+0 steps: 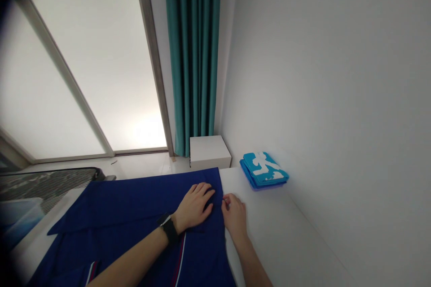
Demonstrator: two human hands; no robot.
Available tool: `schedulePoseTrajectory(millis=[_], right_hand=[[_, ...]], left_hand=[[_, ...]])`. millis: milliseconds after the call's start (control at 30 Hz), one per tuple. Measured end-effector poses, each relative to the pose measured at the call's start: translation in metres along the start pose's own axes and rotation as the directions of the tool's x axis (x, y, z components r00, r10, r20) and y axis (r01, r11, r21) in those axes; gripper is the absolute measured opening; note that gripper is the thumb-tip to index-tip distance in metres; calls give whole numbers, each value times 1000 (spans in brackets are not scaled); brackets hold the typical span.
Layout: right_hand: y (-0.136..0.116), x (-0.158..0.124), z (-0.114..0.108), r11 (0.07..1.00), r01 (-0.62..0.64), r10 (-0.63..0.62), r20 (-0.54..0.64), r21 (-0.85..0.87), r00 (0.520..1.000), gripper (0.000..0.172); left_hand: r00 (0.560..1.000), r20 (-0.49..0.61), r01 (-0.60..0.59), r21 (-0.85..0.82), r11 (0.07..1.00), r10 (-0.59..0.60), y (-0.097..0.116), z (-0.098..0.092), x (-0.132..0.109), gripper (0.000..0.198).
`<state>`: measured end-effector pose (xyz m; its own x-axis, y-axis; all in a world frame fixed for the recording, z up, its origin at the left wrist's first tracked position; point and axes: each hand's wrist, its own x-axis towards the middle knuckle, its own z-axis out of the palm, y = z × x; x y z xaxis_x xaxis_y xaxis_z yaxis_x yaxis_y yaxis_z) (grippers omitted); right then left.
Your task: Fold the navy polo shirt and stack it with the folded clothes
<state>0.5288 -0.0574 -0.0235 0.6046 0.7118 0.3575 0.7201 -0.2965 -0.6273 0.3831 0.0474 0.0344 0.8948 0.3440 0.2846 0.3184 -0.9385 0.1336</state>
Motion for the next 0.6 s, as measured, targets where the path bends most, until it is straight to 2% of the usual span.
schedulePoseTrajectory(millis=[67, 200, 333, 467, 600], right_hand=[[0, 0, 0, 1000, -5, 5, 3, -14, 1000, 18], [2, 0, -1, 999, -19, 20, 27, -32, 999, 17], [3, 0, -1, 999, 0, 2, 44, -50, 999, 16], [1, -1, -2, 994, 26, -21, 46, -104, 999, 14], [3, 0, -4, 995, 33, -28, 57, -91, 998, 15]], left_hand=[[999, 9, -37, -24, 999, 37, 0, 6, 3, 41], [999, 52, 7, -7, 1000, -7, -4, 28, 5, 45], [999, 44, 24, -2, 1000, -24, -7, 44, 1, 47], [999, 32, 13, -10, 1000, -13, -8, 39, -2, 48], [999, -1, 40, -24, 999, -40, -16, 17, -9, 49]])
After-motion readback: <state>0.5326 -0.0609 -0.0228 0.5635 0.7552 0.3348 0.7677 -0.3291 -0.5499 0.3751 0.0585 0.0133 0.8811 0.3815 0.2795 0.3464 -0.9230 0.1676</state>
